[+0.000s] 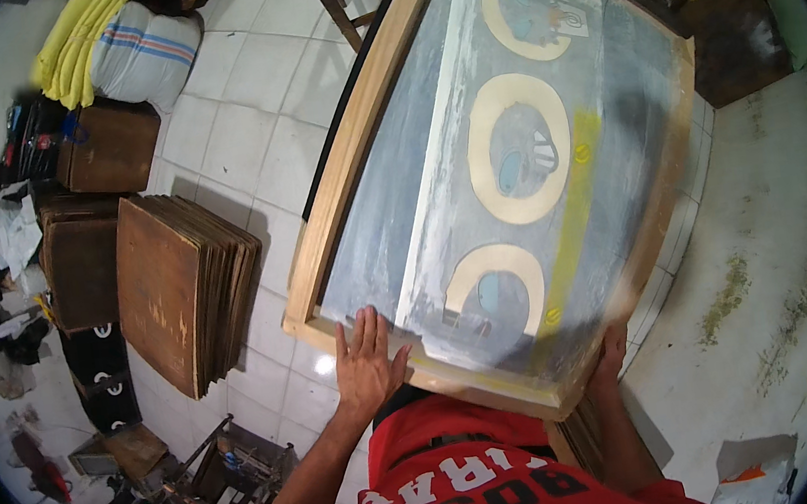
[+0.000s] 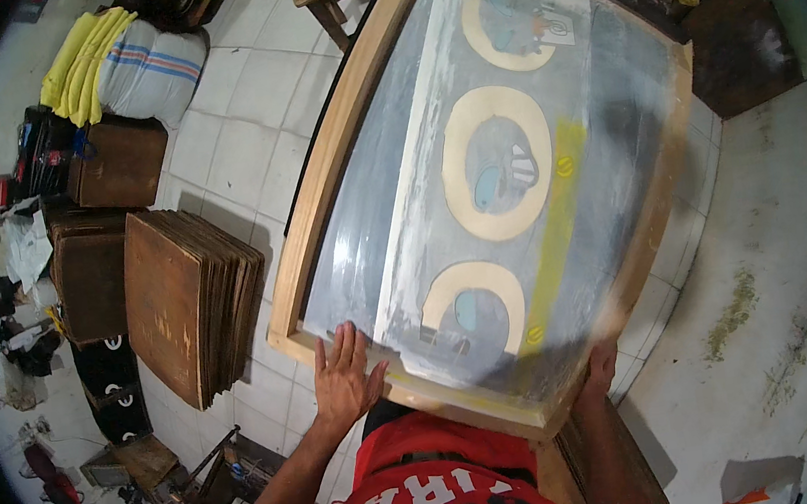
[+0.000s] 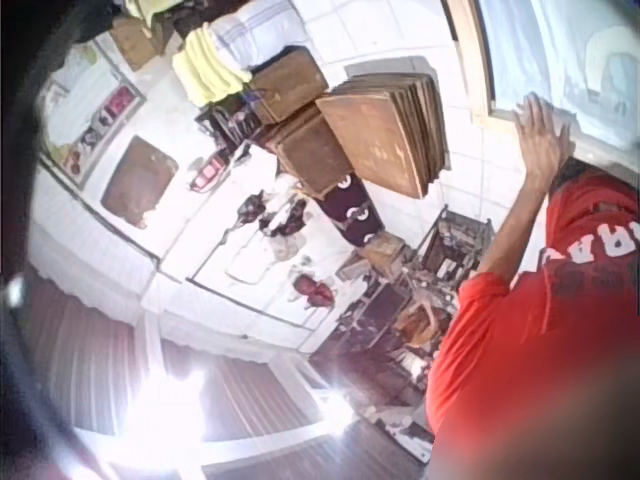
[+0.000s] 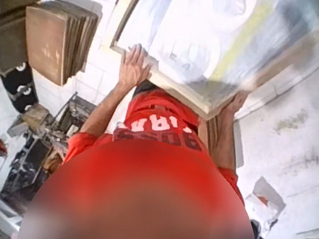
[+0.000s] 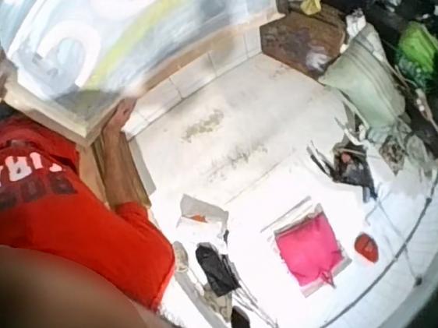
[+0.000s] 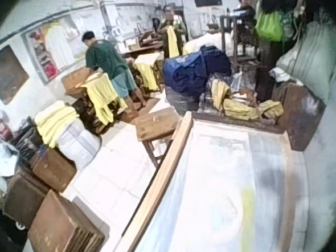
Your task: The person sets up a screen printing frame on a stand, secures it with clamps, and then lifts the screen to reveal a printed design on a black t-shirt underneath. The person then places the screen back down and adjusts the clamps.
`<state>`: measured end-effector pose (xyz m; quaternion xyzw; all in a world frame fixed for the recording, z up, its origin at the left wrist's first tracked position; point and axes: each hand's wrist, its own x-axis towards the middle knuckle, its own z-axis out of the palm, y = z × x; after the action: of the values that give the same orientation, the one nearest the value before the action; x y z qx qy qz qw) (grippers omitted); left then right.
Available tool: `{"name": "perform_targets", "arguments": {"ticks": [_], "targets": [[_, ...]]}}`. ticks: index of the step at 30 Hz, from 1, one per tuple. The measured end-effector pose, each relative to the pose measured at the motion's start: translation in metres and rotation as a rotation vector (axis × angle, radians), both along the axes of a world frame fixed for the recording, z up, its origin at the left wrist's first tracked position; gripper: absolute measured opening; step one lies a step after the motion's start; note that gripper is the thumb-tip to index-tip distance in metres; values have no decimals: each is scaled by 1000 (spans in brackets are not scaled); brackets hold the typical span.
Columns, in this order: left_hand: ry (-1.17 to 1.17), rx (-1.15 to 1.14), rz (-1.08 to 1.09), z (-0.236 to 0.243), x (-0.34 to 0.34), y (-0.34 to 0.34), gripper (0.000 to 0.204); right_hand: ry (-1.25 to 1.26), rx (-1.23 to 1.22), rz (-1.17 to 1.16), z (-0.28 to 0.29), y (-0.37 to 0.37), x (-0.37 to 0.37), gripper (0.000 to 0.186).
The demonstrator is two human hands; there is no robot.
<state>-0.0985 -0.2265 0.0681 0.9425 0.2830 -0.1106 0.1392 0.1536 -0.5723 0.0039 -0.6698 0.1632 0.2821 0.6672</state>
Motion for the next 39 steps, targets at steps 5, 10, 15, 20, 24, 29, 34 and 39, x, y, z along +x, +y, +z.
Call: {"name": "perform_targets", "arguments": {"ticks": [5, 10, 15, 20, 24, 29, 34, 39], "targets": [[99, -99, -4, 8, 17, 21, 51, 40, -170, -44, -1, -6, -6, 63], [-318, -294, 162, 18, 27, 70, 45, 15, -170, -61, 3, -3, -8, 66], [-343, 42, 477, -5, 39, 161, 74, 55, -214, -14, 20, 4, -2, 67], [-59, -948, 797, -26, 48, 221, 86, 131, -40, -77, 27, 5, 6, 67], [-283, -1180, 753, -56, 38, 232, 79, 144, -12, -133, 16, -1, 10, 69], [-343, -1250, 806, -78, 24, 233, 91, 70, 92, -139, 10, -4, 0, 59], [-343, -1449, 651, -69, 27, 230, 68, -8, 36, -158, 7, -1, -4, 58], [-305, -1383, 600, -65, 32, 224, 62, -52, 22, -171, 7, 1, -4, 57]]}}
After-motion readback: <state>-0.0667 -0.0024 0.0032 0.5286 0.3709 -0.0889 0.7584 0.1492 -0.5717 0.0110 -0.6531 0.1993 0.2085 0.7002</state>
